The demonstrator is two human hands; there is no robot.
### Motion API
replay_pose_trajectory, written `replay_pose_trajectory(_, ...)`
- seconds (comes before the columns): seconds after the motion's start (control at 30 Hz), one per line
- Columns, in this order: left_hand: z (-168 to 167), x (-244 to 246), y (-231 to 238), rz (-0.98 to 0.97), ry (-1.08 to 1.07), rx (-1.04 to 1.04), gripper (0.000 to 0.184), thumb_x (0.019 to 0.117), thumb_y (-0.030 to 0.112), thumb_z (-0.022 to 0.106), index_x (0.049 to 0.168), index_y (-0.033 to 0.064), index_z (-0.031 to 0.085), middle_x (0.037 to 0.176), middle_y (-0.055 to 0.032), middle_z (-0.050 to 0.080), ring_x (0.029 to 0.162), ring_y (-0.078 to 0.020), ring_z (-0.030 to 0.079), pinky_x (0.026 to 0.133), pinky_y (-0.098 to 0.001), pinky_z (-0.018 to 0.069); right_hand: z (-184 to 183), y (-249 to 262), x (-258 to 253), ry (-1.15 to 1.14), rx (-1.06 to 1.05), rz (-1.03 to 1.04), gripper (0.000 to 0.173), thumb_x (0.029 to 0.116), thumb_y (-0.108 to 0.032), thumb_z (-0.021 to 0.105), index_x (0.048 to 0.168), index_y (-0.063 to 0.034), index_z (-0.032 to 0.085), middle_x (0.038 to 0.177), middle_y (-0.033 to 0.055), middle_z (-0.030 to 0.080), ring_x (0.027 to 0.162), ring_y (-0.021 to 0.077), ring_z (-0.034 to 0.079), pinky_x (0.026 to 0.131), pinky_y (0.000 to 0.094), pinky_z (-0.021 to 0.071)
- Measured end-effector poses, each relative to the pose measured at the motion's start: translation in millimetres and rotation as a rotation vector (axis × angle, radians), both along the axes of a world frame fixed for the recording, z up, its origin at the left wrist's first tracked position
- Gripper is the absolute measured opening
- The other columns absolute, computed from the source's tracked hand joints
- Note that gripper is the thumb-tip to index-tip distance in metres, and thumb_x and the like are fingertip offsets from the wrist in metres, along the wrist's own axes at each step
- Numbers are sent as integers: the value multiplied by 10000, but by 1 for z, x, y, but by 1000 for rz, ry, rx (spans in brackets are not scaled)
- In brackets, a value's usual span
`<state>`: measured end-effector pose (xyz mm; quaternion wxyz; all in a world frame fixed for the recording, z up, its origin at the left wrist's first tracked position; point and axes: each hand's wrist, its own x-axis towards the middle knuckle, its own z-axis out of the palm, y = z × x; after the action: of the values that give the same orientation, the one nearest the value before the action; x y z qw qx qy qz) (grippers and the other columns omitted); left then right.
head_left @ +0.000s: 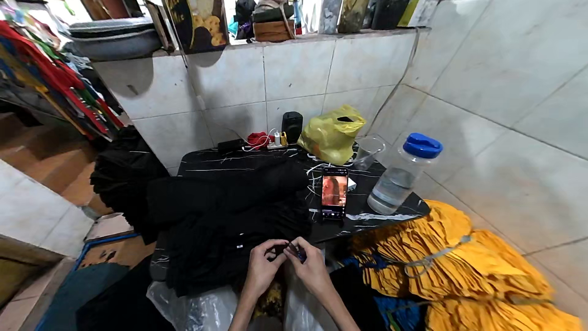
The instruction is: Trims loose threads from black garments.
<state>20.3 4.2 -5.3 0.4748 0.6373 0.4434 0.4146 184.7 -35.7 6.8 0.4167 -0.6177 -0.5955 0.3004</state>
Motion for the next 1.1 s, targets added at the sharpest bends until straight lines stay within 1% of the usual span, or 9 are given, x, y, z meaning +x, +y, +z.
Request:
replay_pose_trajectory(0.17,5,2,-1,78,-68,6,142,942,55,700,1072,78,753,1058,-33,750,875,-145,727,770,-283,631,-6,2,1,-66,-21,-48,399,928,-507,708,1062,-133,728,929,5,716,868,124,683,820,355,576)
replay_pose_trajectory(0.3,10,-1,-3,85,-56,-38,187,967,29,640,1129,89,710,1111,-40,719,814,-148,708,659,-270,609,-11,1,-7,-180,16,-38,169,890,-140,683,1049,-101,727,952,48,731,887,200,707,814,434,585)
replay_pose_trajectory(0.43,10,-5,-4,95,-82,-56,175,976,41,632,1130,82,707,1134,-51,715,843,-161,716,663,-281,617,-6,-1,-11,-270,43,-52,234,835,-38,598,1033,-88,712,955,60,719,849,216,705,737,448,581)
replay_pose_trajectory(0.6,8,-6,-6,78,-100,-24,307,896,-51,614,1166,77,680,1210,-54,694,890,-176,720,695,-311,630,-1,-1,-13,-260,64,-73,206,883,-133,633,1071,-92,707,974,48,720,835,188,703,728,416,586)
replay_pose_trajectory(0.73,7,-3,-7,107,-49,-1,452,797,-79,709,1216,72,630,1219,-63,683,967,-178,730,720,-325,656,-2,2,-21,-264,3,-81,443,932,-530,678,1055,-106,713,953,37,709,826,181,687,741,399,581)
replay_pose_trajectory(0.8,6,-5,-9,119,-47,-13,480,784,-73,743,1220,75,604,1196,-59,695,916,-178,744,691,-333,663,4,2,-22,-284,-75,-58,395,929,-447,682,1092,-90,727,1015,66,732,921,221,708,824,444,576)
replay_pose_trajectory(0.9,6,-4,-12,148,-6,-7,421,793,-6,799,1163,103,631,1107,-8,737,857,-141,751,651,-311,655,7,4,-22,-177,-101,-33,259,910,-174,667,1131,-60,740,1034,91,745,984,235,707,915,456,559)
replay_pose_trajectory(1.0,3,-1,-13,205,122,132,282,850,193,830,1105,132,726,1078,37,744,819,-43,716,589,-219,593,-5,10,-18,130,-16,-59,185,994,-171,616,1041,-46,745,913,50,734,853,112,695,822,303,574)
replay_pose_trajectory(1.1,-8,4,-14,277,181,327,132,886,246,797,958,136,803,1002,22,747,847,-20,698,647,-177,584,-8,11,-13,415,-78,-94,180,1006,-154,622,1029,-14,733,852,38,694,767,74,638,732,247,535)
